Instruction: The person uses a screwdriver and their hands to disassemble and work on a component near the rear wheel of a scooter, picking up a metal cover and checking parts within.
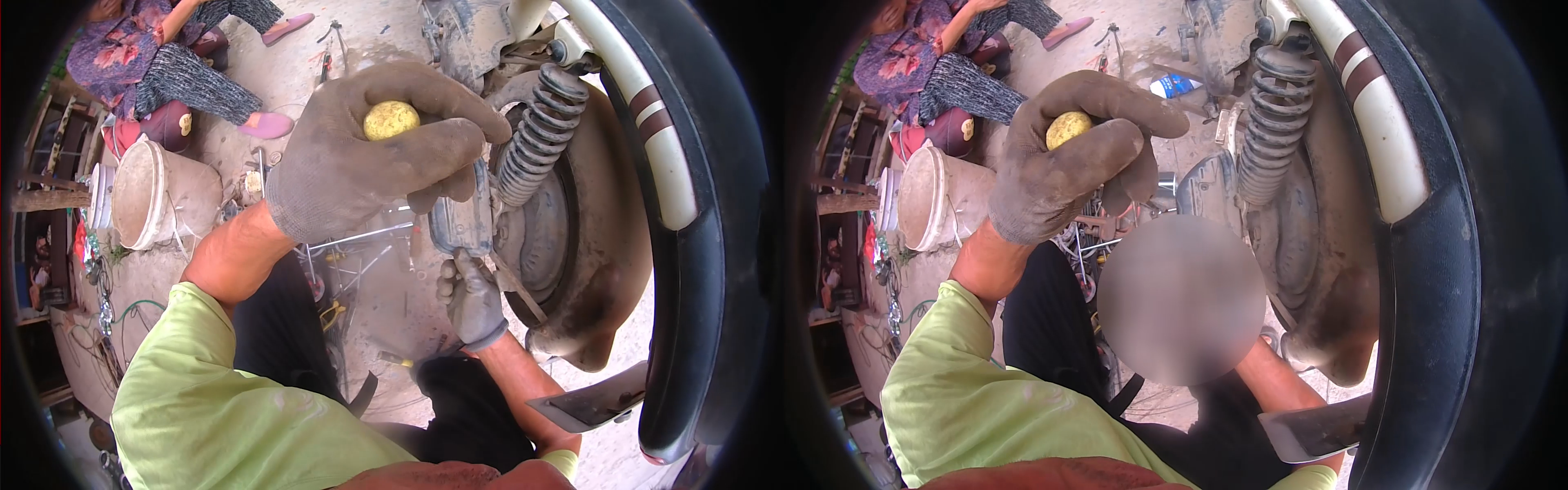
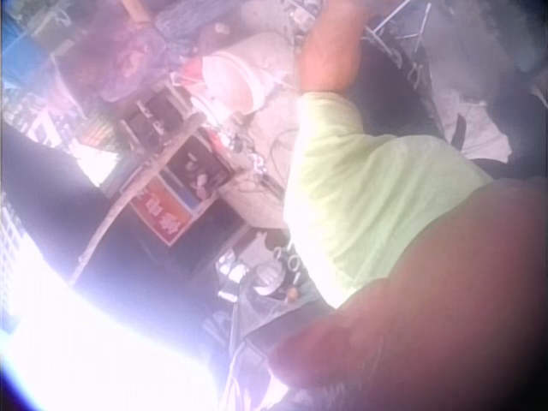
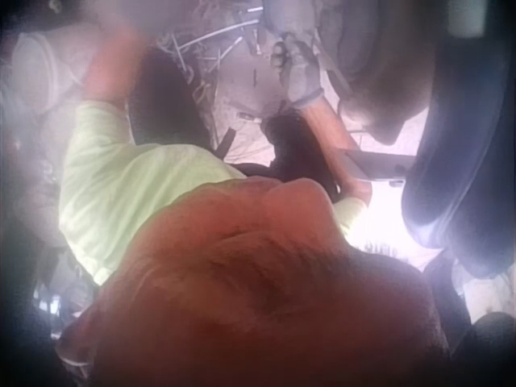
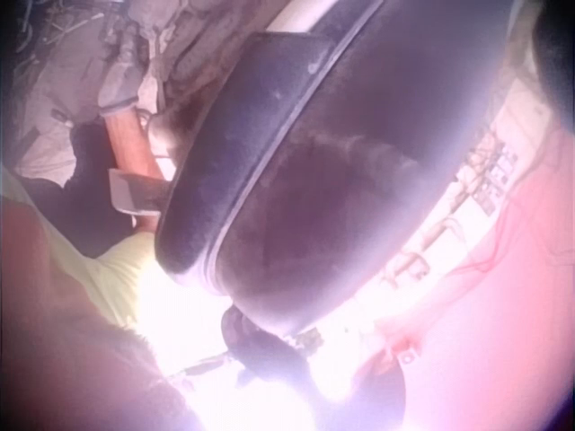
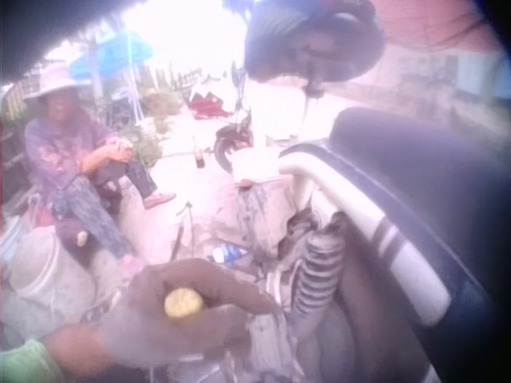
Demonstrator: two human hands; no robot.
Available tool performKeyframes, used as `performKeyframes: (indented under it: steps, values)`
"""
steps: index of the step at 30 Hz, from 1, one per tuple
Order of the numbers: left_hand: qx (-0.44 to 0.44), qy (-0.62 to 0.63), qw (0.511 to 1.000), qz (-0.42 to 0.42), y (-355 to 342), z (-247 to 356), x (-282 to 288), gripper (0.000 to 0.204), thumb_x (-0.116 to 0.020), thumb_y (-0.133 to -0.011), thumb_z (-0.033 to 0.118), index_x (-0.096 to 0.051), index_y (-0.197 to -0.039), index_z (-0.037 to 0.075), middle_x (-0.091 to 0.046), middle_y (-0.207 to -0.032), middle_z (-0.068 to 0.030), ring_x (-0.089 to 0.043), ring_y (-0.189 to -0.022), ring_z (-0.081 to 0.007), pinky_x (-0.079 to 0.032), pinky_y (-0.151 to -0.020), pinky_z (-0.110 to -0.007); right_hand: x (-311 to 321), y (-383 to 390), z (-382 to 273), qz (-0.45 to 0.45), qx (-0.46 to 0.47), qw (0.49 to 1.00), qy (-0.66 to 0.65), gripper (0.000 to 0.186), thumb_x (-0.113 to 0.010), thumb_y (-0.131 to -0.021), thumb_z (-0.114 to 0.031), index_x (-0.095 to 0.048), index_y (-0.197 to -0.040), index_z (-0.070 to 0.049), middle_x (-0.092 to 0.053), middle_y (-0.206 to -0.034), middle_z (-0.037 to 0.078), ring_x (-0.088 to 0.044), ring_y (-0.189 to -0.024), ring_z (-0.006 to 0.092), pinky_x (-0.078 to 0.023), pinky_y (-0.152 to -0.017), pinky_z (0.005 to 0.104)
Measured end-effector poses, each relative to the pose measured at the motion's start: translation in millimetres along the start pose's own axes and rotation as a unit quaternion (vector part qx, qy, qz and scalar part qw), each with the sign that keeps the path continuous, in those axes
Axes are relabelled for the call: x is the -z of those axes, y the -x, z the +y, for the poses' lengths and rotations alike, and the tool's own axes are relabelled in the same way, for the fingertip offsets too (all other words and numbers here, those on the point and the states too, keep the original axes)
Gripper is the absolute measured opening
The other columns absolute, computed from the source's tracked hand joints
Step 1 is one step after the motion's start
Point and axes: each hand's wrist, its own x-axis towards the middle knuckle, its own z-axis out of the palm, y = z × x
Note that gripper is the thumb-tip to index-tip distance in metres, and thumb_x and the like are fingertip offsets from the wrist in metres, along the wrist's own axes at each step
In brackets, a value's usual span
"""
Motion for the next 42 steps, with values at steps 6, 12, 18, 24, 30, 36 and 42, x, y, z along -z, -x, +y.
performKeyframes:
  steps: [6, 12, 18, 24, 30, 36, 42]
  values:
    - [-0.021, 0.143, 0.989, -0.002, -3.2, -22.1, -20.1, 0.025, -0.066, -0.102, 0.012, -0.073, -0.119, -0.005, -0.072, -0.075, -0.0097, -0.062, -0.060, -0.0106, -0.049, -0.054, -0.025, -5.5, -1.5, 1.9, 0.020, 0.000, 1.000, 0.005, 0.017, -0.061, -0.111, -0.035, -0.057, -0.105, -0.020, -0.058, -0.091, -0.004, -0.052, -0.073, 0.0098, -0.041, -0.064, 0.0256]
    - [-0.018, 0.159, 0.986, -0.047, -10.4, -30.8, -32.7, 0.022, -0.064, -0.103, 0.010, -0.075, -0.117, -0.005, -0.069, -0.075, -0.0089, -0.059, -0.061, -0.0105, -0.046, -0.056, -0.026, -2.9, 0.0, 2.7, 0.015, 0.015, 1.000, 0.012, 0.018, -0.064, -0.109, -0.033, -0.062, -0.106, -0.016, -0.062, -0.090, -0.003, -0.055, -0.074, 0.0091, -0.045, -0.067, 0.0248]
    - [-0.012, 0.152, 0.987, -0.046, -10.0, -31.4, -34.2, 0.022, -0.067, -0.102, 0.012, -0.077, -0.114, -0.003, -0.070, -0.075, -0.0076, -0.060, -0.062, -0.0101, -0.048, -0.058, -0.026, -1.3, -1.0, 4.7, 0.014, 0.021, 1.000, 0.010, 0.021, -0.065, -0.109, -0.035, -0.063, -0.103, -0.015, -0.064, -0.088, -0.003, -0.056, -0.073, 0.0083, -0.045, -0.066, 0.0248]
    - [-0.005, 0.111, 0.992, -0.056, -12.6, -32.2, -32.9, 0.024, -0.067, -0.102, 0.014, -0.077, -0.117, -0.002, -0.073, -0.079, -0.0089, -0.066, -0.066, -0.0099, -0.054, -0.060, -0.025, -1.4, -1.0, 3.2, 0.012, 0.015, 1.000, 0.012, 0.021, -0.065, -0.109, -0.036, -0.063, -0.101, -0.016, -0.064, -0.088, -0.003, -0.056, -0.072, 0.0080, -0.045, -0.065, 0.0247]
    - [0.007, 0.108, 0.992, -0.059, -12.8, -33.6, -30.7, 0.025, -0.066, -0.103, 0.015, -0.076, -0.118, -0.002, -0.074, -0.082, -0.0087, -0.068, -0.069, -0.0108, -0.055, -0.061, -0.025, -2.4, -0.9, 3.1, 0.009, 0.019, 1.000, 0.010, 0.021, -0.066, -0.108, -0.035, -0.063, -0.101, -0.016, -0.064, -0.087, -0.003, -0.056, -0.071, 0.0082, -0.045, -0.065, 0.0247]
    - [-0.012, 0.100, 0.993, -0.055, -13.9, -39.4, -30.9, 0.025, -0.066, -0.103, 0.016, -0.077, -0.118, -0.001, -0.074, -0.082, -0.0085, -0.069, -0.071, -0.0109, -0.056, -0.061, -0.025, -3.0, -1.3, 3.5, 0.020, 0.019, 0.999, 0.018, 0.022, -0.065, -0.109, -0.036, -0.063, -0.101, -0.015, -0.065, -0.087, -0.002, -0.056, -0.070, 0.0083, -0.044, -0.064, 0.0249]
    - [-0.005, 0.078, 0.996, -0.042, -14.1, -33.3, -28.7, 0.027, -0.069, -0.103, 0.020, -0.077, -0.117, -0.001, -0.073, -0.082, -0.0084, -0.070, -0.072, -0.0116, -0.056, -0.061, -0.025, -3.9, -0.9, 2.9, 0.019, 0.014, 0.999, 0.030, 0.015, -0.062, -0.111, -0.033, -0.059, -0.103, -0.021, -0.057, -0.090, -0.004, -0.053, -0.072, 0.0093, -0.042, -0.063, 0.0238]
